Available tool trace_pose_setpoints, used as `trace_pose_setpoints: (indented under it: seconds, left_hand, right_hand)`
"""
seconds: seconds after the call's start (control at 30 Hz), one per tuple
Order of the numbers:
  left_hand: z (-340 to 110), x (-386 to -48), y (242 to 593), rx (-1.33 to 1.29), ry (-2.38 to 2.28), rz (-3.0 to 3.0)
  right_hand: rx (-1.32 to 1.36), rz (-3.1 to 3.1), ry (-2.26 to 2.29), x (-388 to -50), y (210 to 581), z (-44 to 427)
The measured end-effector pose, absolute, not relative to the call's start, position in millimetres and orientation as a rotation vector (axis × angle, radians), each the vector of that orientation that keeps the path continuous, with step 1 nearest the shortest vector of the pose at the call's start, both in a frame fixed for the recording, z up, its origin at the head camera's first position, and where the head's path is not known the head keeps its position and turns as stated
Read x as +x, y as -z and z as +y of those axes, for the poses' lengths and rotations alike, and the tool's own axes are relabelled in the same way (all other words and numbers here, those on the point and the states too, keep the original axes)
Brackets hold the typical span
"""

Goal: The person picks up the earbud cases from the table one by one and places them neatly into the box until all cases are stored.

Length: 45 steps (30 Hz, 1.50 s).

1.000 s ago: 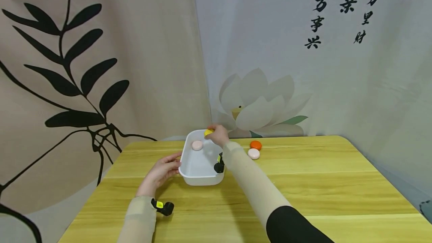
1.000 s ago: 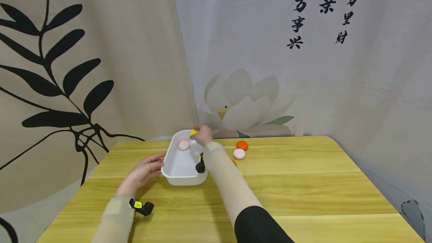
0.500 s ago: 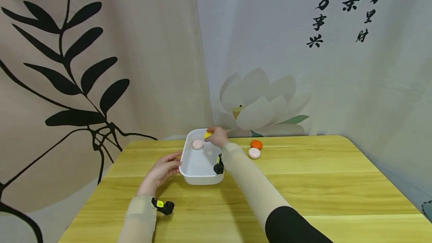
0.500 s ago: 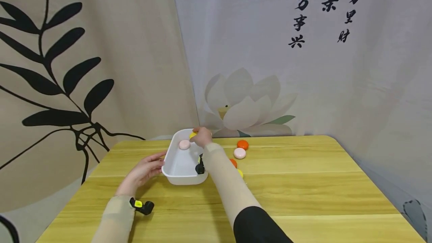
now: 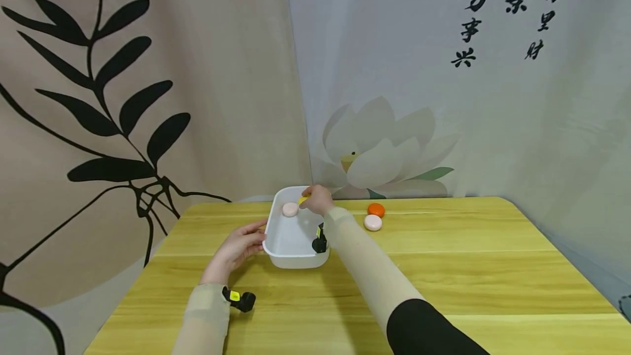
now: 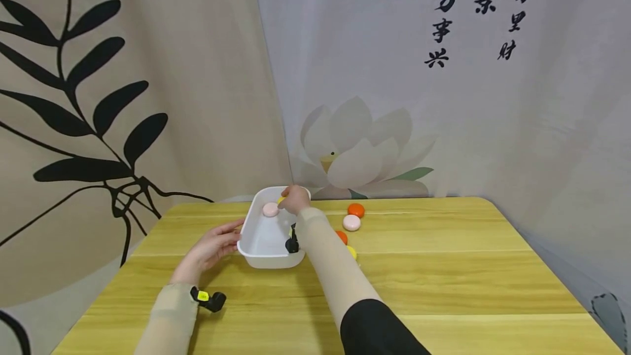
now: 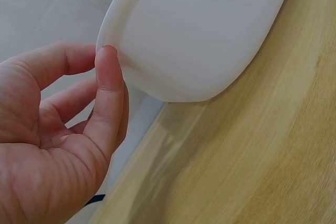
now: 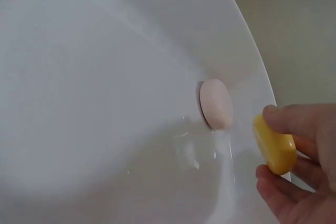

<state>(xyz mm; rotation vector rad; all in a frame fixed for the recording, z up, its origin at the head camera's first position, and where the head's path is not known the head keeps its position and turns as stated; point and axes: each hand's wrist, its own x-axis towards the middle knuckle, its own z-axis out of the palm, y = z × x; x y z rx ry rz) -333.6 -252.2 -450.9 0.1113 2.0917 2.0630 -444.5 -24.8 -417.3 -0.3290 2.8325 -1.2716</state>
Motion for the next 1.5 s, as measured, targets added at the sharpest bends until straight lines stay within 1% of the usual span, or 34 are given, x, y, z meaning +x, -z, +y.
trace_pose_setpoints:
  seconds: [0.33, 0.77, 0.97, 1.23, 1.5]
  left_hand:
    - [-253.0, -334.8, 450.1, 0.111, -2.064, 2.095]
    - [-249.4, -333.0, 451.5, 0.082, -2.059, 2.109]
    - [-250.3, -333.2, 451.6, 0.083, -2.046, 2.124]
    - [-251.0, -333.9, 448.1, 0.066, -2.049, 2.129]
    - [-249.3, -334.4, 449.7, 0.089, -2.037, 2.132]
  right_hand:
    - [-0.362, 2.875, 1.221, -444.1, 414.7, -24.1]
    - [-0.307, 2.779, 1.412, -444.3, 415.6, -16.7]
    - [-0.23, 2.655, 1.563, -445.5, 405.7, -12.8]
    - [-0.269, 2.633, 1.611, -451.3, 390.8, -1.2]
    - [-0.261, 2.622, 1.626, -447.3, 380.2, 13.2]
